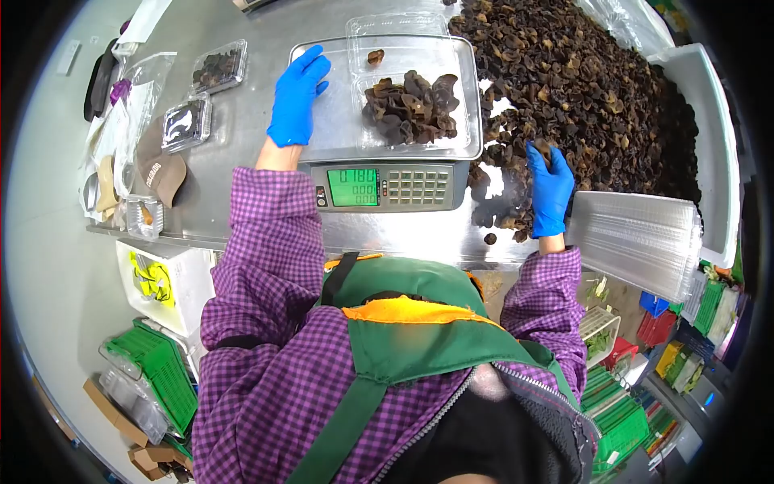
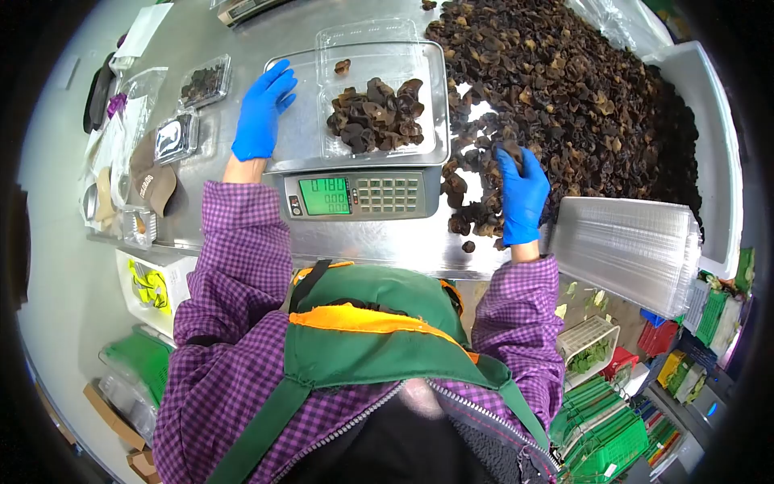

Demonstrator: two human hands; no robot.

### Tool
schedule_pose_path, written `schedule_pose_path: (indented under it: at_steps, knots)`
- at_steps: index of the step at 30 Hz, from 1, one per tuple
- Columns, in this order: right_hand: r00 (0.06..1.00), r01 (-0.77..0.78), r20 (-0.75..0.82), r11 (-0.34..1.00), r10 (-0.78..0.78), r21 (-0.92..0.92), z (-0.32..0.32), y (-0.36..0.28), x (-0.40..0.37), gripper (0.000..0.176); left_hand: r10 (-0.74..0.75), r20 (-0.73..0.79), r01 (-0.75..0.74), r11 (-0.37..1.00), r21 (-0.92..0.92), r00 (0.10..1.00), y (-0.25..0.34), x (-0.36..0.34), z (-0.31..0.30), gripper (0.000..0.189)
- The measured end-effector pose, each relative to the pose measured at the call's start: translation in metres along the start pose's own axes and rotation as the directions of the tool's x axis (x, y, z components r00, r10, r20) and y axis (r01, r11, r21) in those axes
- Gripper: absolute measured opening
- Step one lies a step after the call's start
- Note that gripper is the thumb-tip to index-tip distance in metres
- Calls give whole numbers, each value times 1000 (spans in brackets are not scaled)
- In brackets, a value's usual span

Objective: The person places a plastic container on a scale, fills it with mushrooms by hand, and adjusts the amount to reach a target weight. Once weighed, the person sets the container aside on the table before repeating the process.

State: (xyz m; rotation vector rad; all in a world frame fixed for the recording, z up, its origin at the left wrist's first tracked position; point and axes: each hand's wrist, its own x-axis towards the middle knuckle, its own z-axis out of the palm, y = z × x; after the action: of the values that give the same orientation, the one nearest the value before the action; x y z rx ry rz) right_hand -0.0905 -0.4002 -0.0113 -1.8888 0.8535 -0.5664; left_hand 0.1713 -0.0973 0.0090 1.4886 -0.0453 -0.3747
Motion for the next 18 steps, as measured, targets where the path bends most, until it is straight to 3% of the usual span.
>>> schedule_pose_path:
  at_steps: [1, 2, 3, 4, 5, 6, 7, 9, 11, 13, 15, 16, 17, 18]
  knots:
    - [995, 69, 69, 990, -78, 125, 9, -25, -3, 24, -27, 1, 27, 1000, -7, 1000, -2, 4, 4, 43]
    - [994, 10, 107, 982, -30, 187, 21, -52, -9, 21, -28, 3, 28, 1000, -7, 1000, -5, 7, 9, 43]
    - [976, 29, 200, 956, -90, 291, 32, -67, -8, 22, -40, -14, 40, 999, -4, 999, -7, 12, 14, 43]
    - [962, 45, 242, 948, -126, 315, 49, -71, -6, 27, -51, -30, 51, 999, -1, 998, -9, 15, 17, 43]
    - [962, 68, 245, 972, -124, 226, 60, -91, -10, 32, -47, -23, 47, 999, -1, 999, -10, 17, 19, 43]
    - [941, 132, 261, 944, -215, 303, 77, -92, -7, 36, -104, -14, 104, 994, -29, 994, -12, 20, 23, 42]
    - [893, 333, 227, 909, -390, 252, 94, -93, 0, 44, -161, -1, 160, 985, -57, 987, -17, 24, 28, 41]
    - [905, 214, 350, 970, -240, 112, 103, -105, 0, 49, -201, 102, 214, 967, -140, 974, -38, 43, 23, 40]
    - [910, 207, 331, 966, -249, 156, 107, -102, 4, 50, -232, 201, 274, 938, -213, 952, -38, 54, 27, 40]
    - [912, 194, 323, 961, -251, 200, 104, -97, 5, 51, -110, 152, 168, 877, -450, 982, -24, 45, 38, 39]
    - [939, 206, 236, 958, -251, 198, 86, -88, 0, 48, -41, 158, 103, 906, -411, 987, 1, 28, 37, 40]
    - [930, 325, 128, 934, -344, 152, 81, -71, 0, 38, 57, 186, -3, 960, -282, 981, 15, 15, 36, 42]
    - [930, 324, 133, 934, -343, 148, 73, -66, -3, 38, 149, 224, -117, 982, -150, 963, 21, 4, 33, 43]
    - [973, 70, 208, 983, -105, 169, 66, -61, -8, 34, 263, 314, -281, 960, 14, 912, 14, -1, 22, 50]
